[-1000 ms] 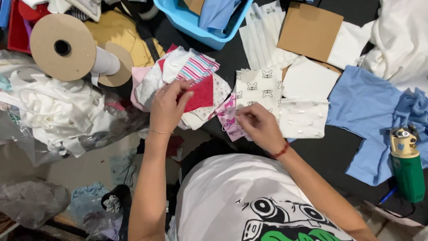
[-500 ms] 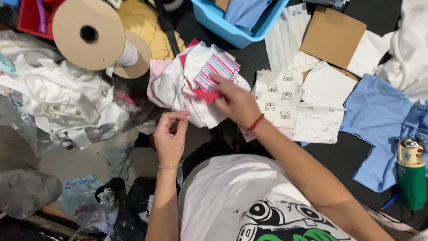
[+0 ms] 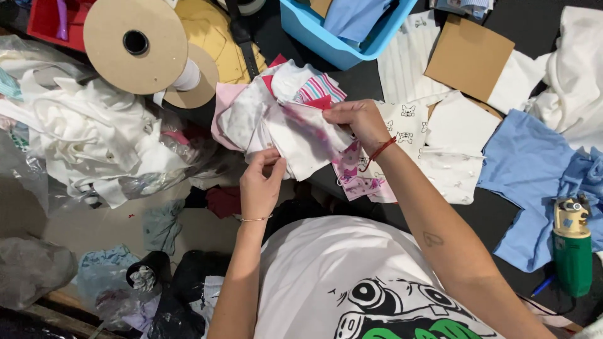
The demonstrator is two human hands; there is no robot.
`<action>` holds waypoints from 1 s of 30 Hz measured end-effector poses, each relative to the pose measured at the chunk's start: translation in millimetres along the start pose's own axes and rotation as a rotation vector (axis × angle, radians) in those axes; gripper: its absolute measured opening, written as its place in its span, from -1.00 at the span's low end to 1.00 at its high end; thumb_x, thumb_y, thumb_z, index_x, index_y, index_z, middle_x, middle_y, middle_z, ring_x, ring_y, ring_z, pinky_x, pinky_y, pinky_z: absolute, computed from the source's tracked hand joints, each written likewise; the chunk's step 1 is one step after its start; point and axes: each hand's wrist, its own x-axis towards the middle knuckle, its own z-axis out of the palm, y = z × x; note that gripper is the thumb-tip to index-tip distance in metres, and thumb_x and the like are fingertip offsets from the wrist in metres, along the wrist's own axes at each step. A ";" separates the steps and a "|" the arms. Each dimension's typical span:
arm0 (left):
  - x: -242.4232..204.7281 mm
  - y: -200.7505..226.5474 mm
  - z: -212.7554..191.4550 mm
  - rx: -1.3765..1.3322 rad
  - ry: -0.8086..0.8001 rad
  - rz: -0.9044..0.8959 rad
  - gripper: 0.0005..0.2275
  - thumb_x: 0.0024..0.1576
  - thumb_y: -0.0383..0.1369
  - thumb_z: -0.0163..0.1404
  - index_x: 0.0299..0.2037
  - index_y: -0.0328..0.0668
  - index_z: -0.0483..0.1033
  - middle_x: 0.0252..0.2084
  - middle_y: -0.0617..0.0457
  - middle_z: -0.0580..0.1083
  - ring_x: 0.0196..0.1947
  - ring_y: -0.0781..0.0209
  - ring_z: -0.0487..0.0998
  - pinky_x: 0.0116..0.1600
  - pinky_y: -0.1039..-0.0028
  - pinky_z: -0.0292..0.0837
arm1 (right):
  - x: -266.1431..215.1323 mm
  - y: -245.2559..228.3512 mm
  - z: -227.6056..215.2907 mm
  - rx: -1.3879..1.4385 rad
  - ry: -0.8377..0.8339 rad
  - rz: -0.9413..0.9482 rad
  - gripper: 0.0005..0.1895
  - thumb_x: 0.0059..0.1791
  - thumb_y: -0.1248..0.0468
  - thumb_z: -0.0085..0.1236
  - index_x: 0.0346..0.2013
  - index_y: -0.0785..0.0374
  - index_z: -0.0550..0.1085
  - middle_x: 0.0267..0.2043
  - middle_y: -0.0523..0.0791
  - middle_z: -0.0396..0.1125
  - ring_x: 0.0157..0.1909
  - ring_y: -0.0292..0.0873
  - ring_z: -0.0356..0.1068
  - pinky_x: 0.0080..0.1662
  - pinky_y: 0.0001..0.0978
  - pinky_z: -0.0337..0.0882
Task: Cutting fabric using a rotary cutter and a cardboard template, then sorting through various fabric scraps.
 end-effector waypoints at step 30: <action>-3.8 7.0 24.1 -0.219 -0.007 0.110 -0.72 -0.06 -0.45 -0.06 -0.11 -0.19 0.34 -0.24 -0.10 0.45 -0.27 0.10 0.49 -0.24 0.40 0.43 | -36.6 9.4 28.1 -0.753 -0.004 -0.791 -0.73 -0.30 0.19 0.24 -0.39 0.17 0.41 0.00 -0.15 0.24 -0.02 -0.06 0.26 -0.11 -0.27 0.32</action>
